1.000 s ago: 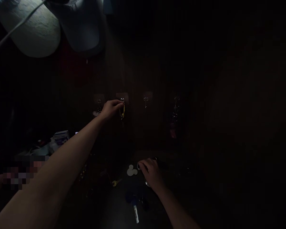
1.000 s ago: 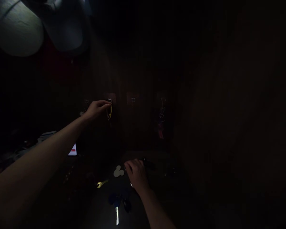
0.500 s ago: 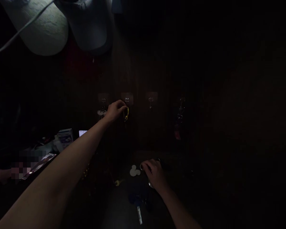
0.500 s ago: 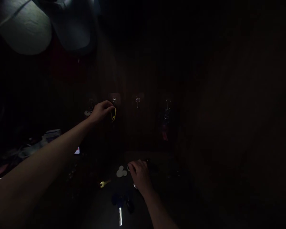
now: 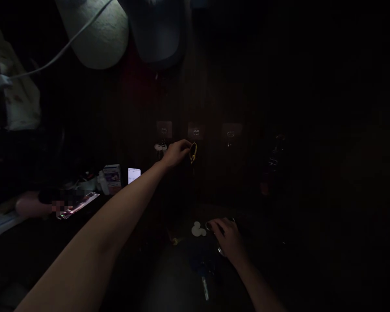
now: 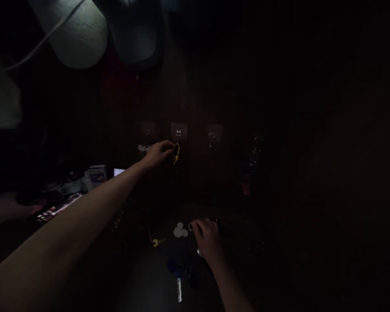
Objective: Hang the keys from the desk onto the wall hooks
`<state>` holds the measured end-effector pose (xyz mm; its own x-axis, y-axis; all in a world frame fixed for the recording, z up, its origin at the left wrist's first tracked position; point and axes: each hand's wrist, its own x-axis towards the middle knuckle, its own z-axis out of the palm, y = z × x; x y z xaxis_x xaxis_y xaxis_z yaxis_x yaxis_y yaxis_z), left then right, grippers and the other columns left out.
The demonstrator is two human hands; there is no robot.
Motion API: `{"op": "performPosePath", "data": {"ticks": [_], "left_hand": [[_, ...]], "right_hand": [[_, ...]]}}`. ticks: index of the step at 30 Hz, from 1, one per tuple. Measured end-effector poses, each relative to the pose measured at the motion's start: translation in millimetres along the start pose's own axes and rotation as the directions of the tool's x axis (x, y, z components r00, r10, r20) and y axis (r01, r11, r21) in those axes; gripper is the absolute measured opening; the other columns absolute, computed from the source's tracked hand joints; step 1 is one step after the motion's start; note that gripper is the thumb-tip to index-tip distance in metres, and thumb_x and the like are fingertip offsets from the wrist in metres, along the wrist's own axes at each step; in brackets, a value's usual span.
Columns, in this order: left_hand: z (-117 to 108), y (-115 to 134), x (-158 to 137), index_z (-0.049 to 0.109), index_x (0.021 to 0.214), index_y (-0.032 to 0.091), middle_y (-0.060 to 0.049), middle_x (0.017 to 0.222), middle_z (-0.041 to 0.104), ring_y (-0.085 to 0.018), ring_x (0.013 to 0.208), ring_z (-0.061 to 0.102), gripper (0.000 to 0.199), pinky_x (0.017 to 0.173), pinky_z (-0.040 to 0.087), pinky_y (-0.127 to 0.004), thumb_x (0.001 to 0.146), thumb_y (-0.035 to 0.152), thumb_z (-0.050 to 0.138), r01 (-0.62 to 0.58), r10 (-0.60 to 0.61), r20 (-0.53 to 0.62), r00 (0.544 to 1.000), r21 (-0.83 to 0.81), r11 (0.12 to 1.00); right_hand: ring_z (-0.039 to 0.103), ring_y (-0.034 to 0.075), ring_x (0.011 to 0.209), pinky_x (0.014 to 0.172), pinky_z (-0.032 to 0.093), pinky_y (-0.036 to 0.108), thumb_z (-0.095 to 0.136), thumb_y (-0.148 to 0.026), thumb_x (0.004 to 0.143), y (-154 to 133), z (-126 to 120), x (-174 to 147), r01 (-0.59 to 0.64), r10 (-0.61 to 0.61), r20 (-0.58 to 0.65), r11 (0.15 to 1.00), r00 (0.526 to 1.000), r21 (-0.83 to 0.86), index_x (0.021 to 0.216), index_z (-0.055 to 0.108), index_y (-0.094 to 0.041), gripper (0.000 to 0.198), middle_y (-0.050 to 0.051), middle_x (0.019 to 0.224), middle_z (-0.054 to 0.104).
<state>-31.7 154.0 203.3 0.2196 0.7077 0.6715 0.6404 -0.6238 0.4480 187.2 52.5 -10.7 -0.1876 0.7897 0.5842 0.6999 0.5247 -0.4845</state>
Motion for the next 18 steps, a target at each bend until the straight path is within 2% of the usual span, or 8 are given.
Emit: {"op": "performPosePath", "data": {"ticks": [5, 12, 18], "left_hand": [[-2, -11, -8, 0.063, 0.091, 0.020, 0.000, 0.093, 0.068, -0.016, 0.089, 0.061, 0.018, 0.082, 0.045, -0.029, 0.078, 0.016, 0.051, -0.012, 0.013, 0.011, 1.000, -0.033, 0.999], [-9, -17, -22, 0.062, 0.096, 0.017, -0.003, 0.094, 0.068, -0.015, 0.088, 0.061, 0.020, 0.083, 0.045, -0.028, 0.081, 0.017, 0.049, -0.096, 0.099, 0.036, 0.994, -0.076, 0.992], [-14, -19, -39, 0.062, 0.094, 0.018, -0.003, 0.095, 0.067, -0.015, 0.089, 0.061, 0.019, 0.083, 0.045, -0.029, 0.081, 0.016, 0.049, -0.084, 0.084, 0.082, 0.993, -0.009, 0.996]], "right_hand": [[0.061, 0.019, 0.077, 0.076, 0.042, 0.034, 0.037, -0.041, 0.090, -4, -1, 1, -0.006, 0.006, -0.011, 1.000, 1.000, -0.019, 0.080, 0.066, -0.024, 0.035, 0.003, 0.079, 0.069], [0.061, 0.020, 0.082, 0.080, 0.042, 0.035, 0.036, -0.047, 0.089, -1, 1, 1, -0.029, 0.029, 0.005, 0.999, 1.000, -0.019, 0.082, 0.067, -0.024, 0.039, 0.005, 0.084, 0.069], [0.062, 0.020, 0.079, 0.076, 0.044, 0.035, 0.035, -0.051, 0.088, -4, 0, 3, -0.015, 0.015, -0.015, 1.000, 1.000, -0.022, 0.079, 0.067, -0.024, 0.044, 0.005, 0.080, 0.070]]}}
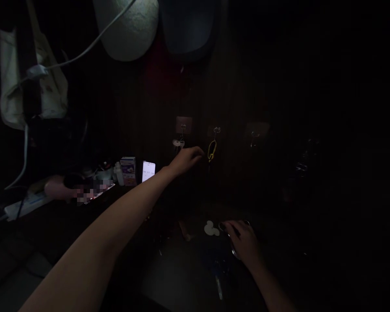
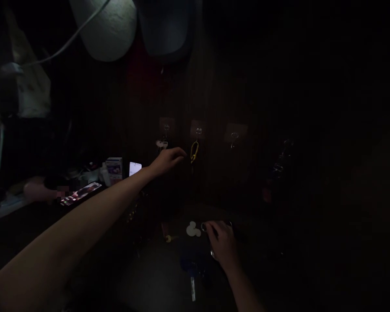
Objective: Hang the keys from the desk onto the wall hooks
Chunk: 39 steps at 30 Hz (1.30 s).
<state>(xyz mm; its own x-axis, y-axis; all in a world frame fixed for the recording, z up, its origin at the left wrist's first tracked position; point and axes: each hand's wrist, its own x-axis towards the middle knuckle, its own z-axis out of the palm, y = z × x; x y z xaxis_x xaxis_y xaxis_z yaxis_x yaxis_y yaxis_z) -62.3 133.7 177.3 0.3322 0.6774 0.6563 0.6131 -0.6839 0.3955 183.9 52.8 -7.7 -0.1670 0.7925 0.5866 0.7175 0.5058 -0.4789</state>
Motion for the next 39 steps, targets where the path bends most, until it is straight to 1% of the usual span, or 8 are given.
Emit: {"op": "performPosePath", "data": {"ticks": [8, 15, 18, 22, 26, 31, 34, 39], "left_hand": [[-1, -7, -36, 0.062, 0.094, 0.019, -0.003, 0.093, 0.067, -0.015, 0.086, 0.061, 0.019, 0.079, 0.046, -0.027, 0.083, 0.019, 0.047, 0.044, -0.046, 0.068, 0.997, 0.030, 0.999], [-8, -32, -87, 0.062, 0.093, 0.020, -0.003, 0.091, 0.067, -0.015, 0.085, 0.061, 0.021, 0.076, 0.045, -0.025, 0.085, 0.026, 0.043, 0.155, -0.165, 0.127, 0.978, 0.084, 0.984], [-14, -42, -105, 0.062, 0.092, 0.020, -0.004, 0.090, 0.067, -0.016, 0.083, 0.061, 0.022, 0.074, 0.045, -0.025, 0.086, 0.028, 0.042, 0.220, -0.241, 0.157, 0.958, 0.144, 0.965], [-24, -48, -121, 0.062, 0.091, 0.021, -0.004, 0.084, 0.068, -0.017, 0.079, 0.061, 0.025, 0.069, 0.044, -0.025, 0.087, 0.031, 0.039, 0.314, -0.362, 0.187, 0.913, 0.241, 0.918], [-33, -57, -133, 0.061, 0.090, 0.021, -0.005, 0.082, 0.067, -0.019, 0.076, 0.061, 0.030, 0.064, 0.042, -0.026, 0.088, 0.036, 0.036, 0.374, -0.454, 0.178, 0.873, 0.355, 0.857], [-44, -69, -145, 0.063, 0.089, 0.021, -0.008, 0.082, 0.068, -0.021, 0.080, 0.063, 0.033, 0.065, 0.041, -0.027, 0.088, 0.038, 0.035, 0.418, -0.554, 0.161, 0.817, 0.497, 0.760], [-52, -77, -154, 0.065, 0.092, 0.020, -0.011, 0.088, 0.069, -0.023, 0.086, 0.063, 0.043, 0.068, 0.041, -0.028, 0.090, 0.044, 0.029, 0.428, -0.633, 0.143, 0.760, 0.623, 0.655], [-65, -92, -175, 0.067, 0.092, 0.013, -0.019, 0.095, 0.068, -0.030, 0.090, 0.063, 0.052, 0.072, 0.043, -0.035, 0.089, 0.045, 0.027, 0.497, -0.755, 0.025, 0.655, 0.739, 0.455]], "right_hand": [[0.063, 0.021, 0.078, 0.075, 0.044, 0.036, 0.035, -0.053, 0.087, 1, 1, 1, -0.011, 0.011, -0.001, 1.000, 1.000, 0.005, 0.078, 0.067, -0.024, 0.044, 0.005, 0.080, 0.070], [0.063, 0.021, 0.078, 0.076, 0.045, 0.035, 0.036, -0.050, 0.086, 1, 1, 1, -0.023, 0.023, 0.013, 1.000, 1.000, -0.004, 0.080, 0.067, -0.024, 0.041, 0.005, 0.082, 0.070], [0.062, 0.022, 0.080, 0.078, 0.044, 0.037, 0.037, -0.051, 0.086, 1, 1, 0, -0.039, 0.039, 0.017, 0.999, 0.999, 0.007, 0.080, 0.068, -0.024, 0.042, 0.005, 0.083, 0.070], [0.062, 0.022, 0.082, 0.078, 0.044, 0.038, 0.037, -0.052, 0.086, 1, 1, -1, -0.057, 0.056, 0.019, 0.998, 0.998, 0.018, 0.080, 0.068, -0.025, 0.041, 0.005, 0.083, 0.070], [0.062, 0.022, 0.081, 0.078, 0.044, 0.038, 0.037, -0.052, 0.086, 2, 2, 0, -0.029, 0.028, 0.019, 0.999, 0.999, 0.017, 0.079, 0.068, -0.025, 0.042, 0.005, 0.083, 0.071], [0.063, 0.022, 0.077, 0.076, 0.045, 0.038, 0.035, -0.053, 0.086, 2, 2, 1, -0.013, 0.013, 0.010, 1.000, 1.000, 0.006, 0.078, 0.068, -0.025, 0.044, 0.005, 0.080, 0.071], [0.063, 0.021, 0.078, 0.076, 0.045, 0.037, 0.035, -0.054, 0.086, 3, 3, 1, 0.005, -0.005, 0.001, 1.000, 1.000, 0.002, 0.079, 0.068, -0.024, 0.045, 0.006, 0.080, 0.071], [0.063, 0.022, 0.077, 0.075, 0.045, 0.037, 0.034, -0.057, 0.085, 5, 5, 2, 0.000, 0.000, -0.002, 1.000, 1.000, -0.019, 0.076, 0.068, -0.025, 0.048, 0.006, 0.078, 0.071]]}}
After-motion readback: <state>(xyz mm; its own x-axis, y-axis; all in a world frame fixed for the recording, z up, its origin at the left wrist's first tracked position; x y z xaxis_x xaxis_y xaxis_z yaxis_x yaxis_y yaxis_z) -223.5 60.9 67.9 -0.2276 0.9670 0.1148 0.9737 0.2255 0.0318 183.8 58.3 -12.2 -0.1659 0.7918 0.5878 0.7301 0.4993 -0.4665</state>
